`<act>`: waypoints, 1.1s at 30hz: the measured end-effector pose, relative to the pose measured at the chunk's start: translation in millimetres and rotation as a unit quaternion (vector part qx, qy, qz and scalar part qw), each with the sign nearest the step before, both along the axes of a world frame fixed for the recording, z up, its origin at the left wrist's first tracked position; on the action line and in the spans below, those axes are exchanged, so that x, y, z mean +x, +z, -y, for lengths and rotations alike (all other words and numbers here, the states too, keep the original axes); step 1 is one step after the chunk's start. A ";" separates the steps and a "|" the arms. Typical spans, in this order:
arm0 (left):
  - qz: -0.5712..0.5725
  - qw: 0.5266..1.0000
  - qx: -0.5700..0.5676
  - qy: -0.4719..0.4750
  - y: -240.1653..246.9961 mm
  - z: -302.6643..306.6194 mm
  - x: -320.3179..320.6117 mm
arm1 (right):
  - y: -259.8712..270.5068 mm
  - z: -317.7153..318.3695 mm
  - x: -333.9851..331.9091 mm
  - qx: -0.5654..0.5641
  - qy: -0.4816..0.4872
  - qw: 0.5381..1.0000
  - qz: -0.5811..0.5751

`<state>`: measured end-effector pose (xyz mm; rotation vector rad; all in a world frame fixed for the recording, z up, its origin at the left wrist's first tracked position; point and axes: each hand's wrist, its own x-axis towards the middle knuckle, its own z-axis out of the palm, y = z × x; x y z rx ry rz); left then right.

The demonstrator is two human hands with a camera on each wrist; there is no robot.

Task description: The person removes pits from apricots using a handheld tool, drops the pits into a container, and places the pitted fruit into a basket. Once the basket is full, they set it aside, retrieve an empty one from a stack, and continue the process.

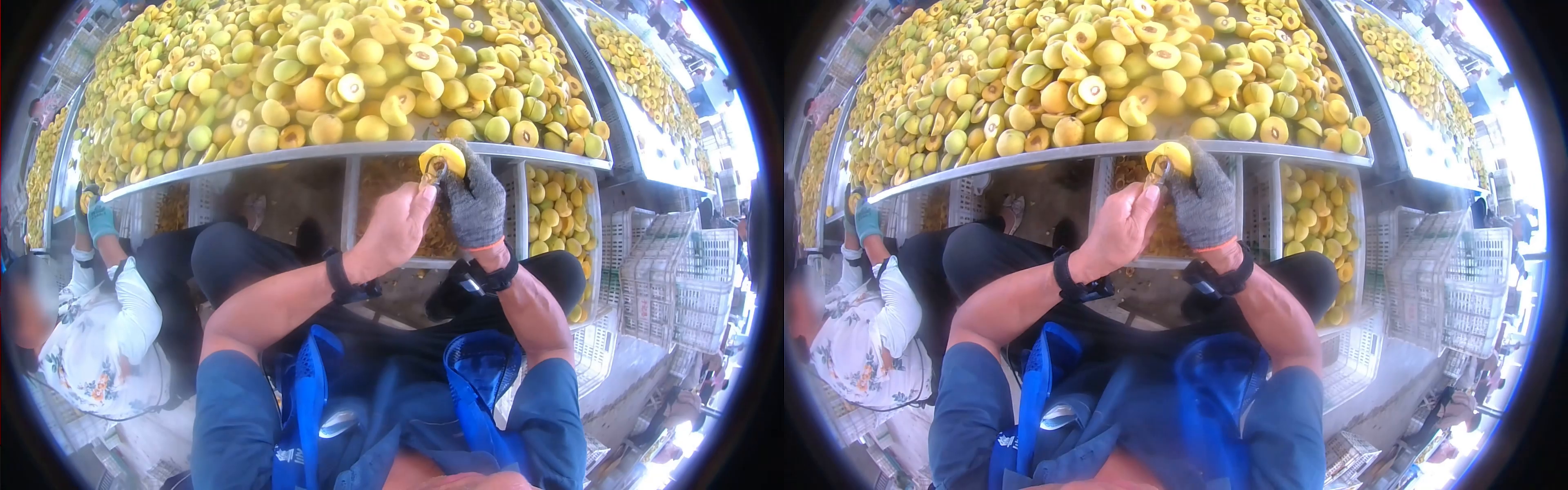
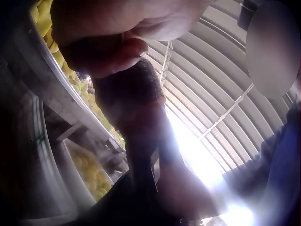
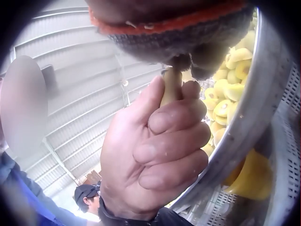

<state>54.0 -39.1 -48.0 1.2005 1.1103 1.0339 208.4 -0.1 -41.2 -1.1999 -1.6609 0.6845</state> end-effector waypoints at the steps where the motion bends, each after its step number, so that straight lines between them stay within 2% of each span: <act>1: -0.002 1.000 -0.002 -0.003 0.6 0.2 0.3 | -0.3 -0.3 1.8 0.002 0.001 1.000 0.008; 4: -0.006 1.000 0.024 0.001 -3.5 -0.8 2.1 | 1.1 -2.1 2.6 0.006 -0.001 1.000 0.016; 7: -0.051 0.986 0.143 0.063 -1.1 -3.1 10.5 | 4.7 -1.4 -1.2 0.029 -0.024 0.998 0.043; 9: 0.081 0.995 -0.050 0.006 18.4 -1.7 5.9 | 3.8 -1.5 -1.8 0.052 -0.035 0.996 0.064; 10: 0.145 0.978 -0.146 -0.023 27.0 -1.1 3.0 | 0.5 -2.6 -0.2 0.064 -0.035 0.995 0.072; 13: 0.134 0.974 -0.171 -0.063 23.4 -6.2 -3.2 | -1.5 -3.8 3.7 0.076 -0.031 0.993 0.085; 14: 0.077 0.993 -0.080 -0.037 14.4 -8.0 -0.9 | -1.8 -3.8 5.2 0.076 -0.028 0.993 0.088; 16: -0.041 0.994 0.102 0.016 -7.9 -11.1 6.6 | 1.0 -4.9 9.4 0.076 -0.011 0.992 0.098; 19: -0.073 0.986 0.151 0.019 -13.8 -14.5 5.2 | 3.7 -6.6 13.7 0.074 0.000 0.992 0.100; 23: 0.033 0.998 -0.041 -0.043 11.7 -8.7 0.9 | -1.7 -13.5 19.6 0.067 0.023 0.995 0.073; 26: 0.064 0.989 -0.102 -0.081 23.0 -8.4 -2.8 | 21.4 -20.4 32.7 -0.067 0.073 0.988 0.122; 29: 0.056 0.983 -0.135 -0.111 25.0 -10.6 -5.8 | 26.7 -25.7 43.1 -0.027 0.104 0.980 0.169; 32: 0.112 0.970 -0.196 -0.086 26.1 -9.0 -0.5 | 13.0 -17.9 34.5 0.069 0.047 0.978 0.189; 33: 0.140 0.962 -0.224 -0.075 31.0 -9.2 0.6 | 8.4 -16.3 31.2 0.070 0.036 0.980 0.180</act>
